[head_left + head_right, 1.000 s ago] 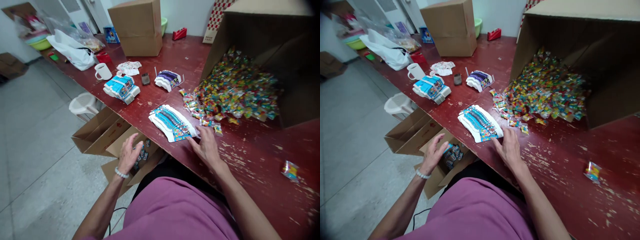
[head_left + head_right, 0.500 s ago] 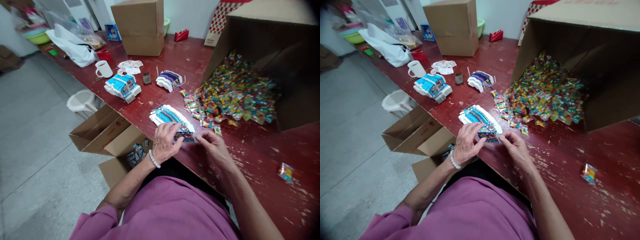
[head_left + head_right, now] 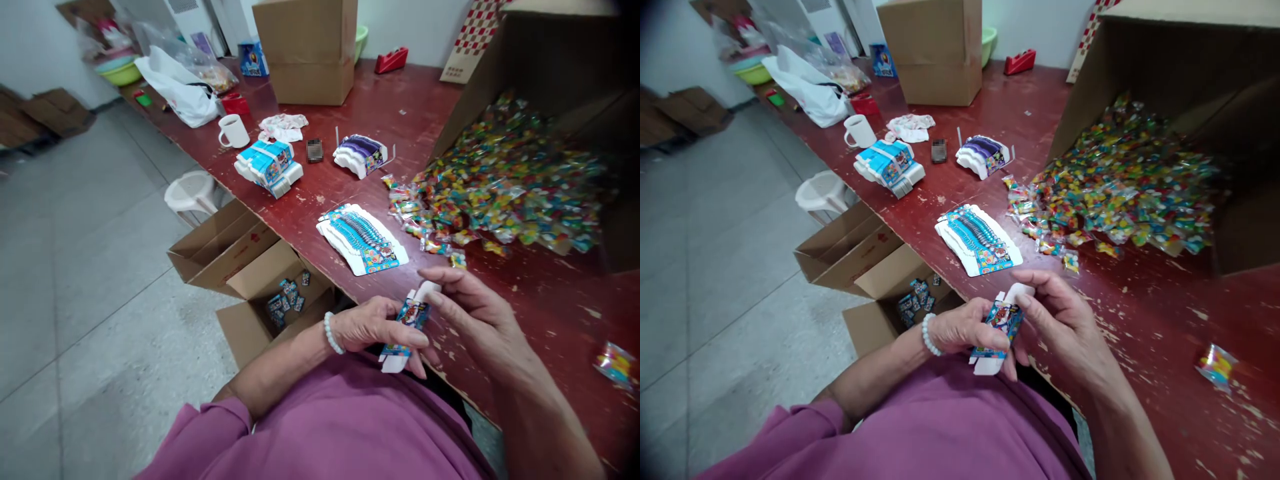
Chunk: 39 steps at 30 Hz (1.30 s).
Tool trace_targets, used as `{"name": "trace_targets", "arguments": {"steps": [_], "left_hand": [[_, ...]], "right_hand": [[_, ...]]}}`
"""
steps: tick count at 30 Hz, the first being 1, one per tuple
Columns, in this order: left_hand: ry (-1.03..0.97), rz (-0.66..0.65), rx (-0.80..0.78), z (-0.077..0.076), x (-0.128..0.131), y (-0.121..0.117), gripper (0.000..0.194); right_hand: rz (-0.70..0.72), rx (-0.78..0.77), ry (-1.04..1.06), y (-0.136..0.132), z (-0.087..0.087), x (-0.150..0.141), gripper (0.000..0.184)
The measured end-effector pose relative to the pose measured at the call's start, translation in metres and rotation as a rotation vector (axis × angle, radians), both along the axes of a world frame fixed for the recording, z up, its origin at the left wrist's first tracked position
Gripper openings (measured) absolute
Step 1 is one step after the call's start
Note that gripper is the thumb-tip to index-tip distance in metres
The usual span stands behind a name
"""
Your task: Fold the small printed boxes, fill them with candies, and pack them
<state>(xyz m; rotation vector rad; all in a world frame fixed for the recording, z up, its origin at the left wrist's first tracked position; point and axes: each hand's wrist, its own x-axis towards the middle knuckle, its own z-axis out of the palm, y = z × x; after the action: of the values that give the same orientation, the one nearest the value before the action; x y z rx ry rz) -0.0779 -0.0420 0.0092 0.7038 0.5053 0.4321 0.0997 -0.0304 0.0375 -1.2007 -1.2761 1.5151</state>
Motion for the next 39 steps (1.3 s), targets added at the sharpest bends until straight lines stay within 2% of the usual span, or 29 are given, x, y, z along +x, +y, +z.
{"name": "trace_targets", "arguments": {"steps": [2, 4, 8, 12, 16, 20, 24, 28, 30, 33, 36, 39], "left_hand": [[0.007, 0.040, 0.027, 0.000, -0.001, 0.000, 0.048], [0.007, 0.093, 0.033, 0.000, -0.003, 0.002, 0.047], [0.019, 0.207, -0.003, -0.001, -0.006, 0.007, 0.047], [0.063, 0.213, 0.066, -0.001, -0.007, 0.012, 0.047], [0.154, 0.258, 0.099, -0.006, -0.001, 0.015, 0.041], [0.182, 0.318, 0.155, -0.009, 0.008, 0.016, 0.037], [0.237, 0.338, 0.188, -0.004, 0.015, 0.018, 0.035], [0.285, 0.432, 0.353, 0.001, 0.016, 0.020, 0.039], [0.339, 0.512, 0.415, 0.001, 0.016, 0.019, 0.046], [0.395, 0.641, 0.421, 0.001, 0.019, 0.016, 0.054], [0.387, 0.732, 0.429, 0.000, 0.023, 0.012, 0.059], [0.379, 0.765, 0.431, -0.001, 0.024, 0.013, 0.052]], "right_hand": [[0.003, -0.054, 0.047, -0.003, -0.003, -0.003, 0.053], [0.050, -0.129, 0.120, -0.006, -0.007, -0.007, 0.062], [0.114, -0.267, 0.268, -0.010, -0.012, -0.015, 0.052], [0.136, -0.274, 0.284, -0.008, -0.011, -0.016, 0.046], [0.025, -0.279, 0.240, -0.006, -0.018, -0.013, 0.041], [-0.080, -0.220, 0.201, -0.006, -0.031, -0.013, 0.035], [-0.049, -0.173, 0.185, -0.005, -0.035, -0.012, 0.035], [-0.153, 0.113, -0.031, 0.000, -0.033, -0.004, 0.029], [-0.168, 0.144, -0.067, 0.002, -0.033, -0.001, 0.028], [-0.174, 0.057, 0.040, 0.003, -0.036, -0.001, 0.032], [-0.301, 0.063, 0.171, 0.002, -0.039, -0.007, 0.047], [-0.350, 0.143, 0.186, 0.000, -0.042, -0.011, 0.038]]}}
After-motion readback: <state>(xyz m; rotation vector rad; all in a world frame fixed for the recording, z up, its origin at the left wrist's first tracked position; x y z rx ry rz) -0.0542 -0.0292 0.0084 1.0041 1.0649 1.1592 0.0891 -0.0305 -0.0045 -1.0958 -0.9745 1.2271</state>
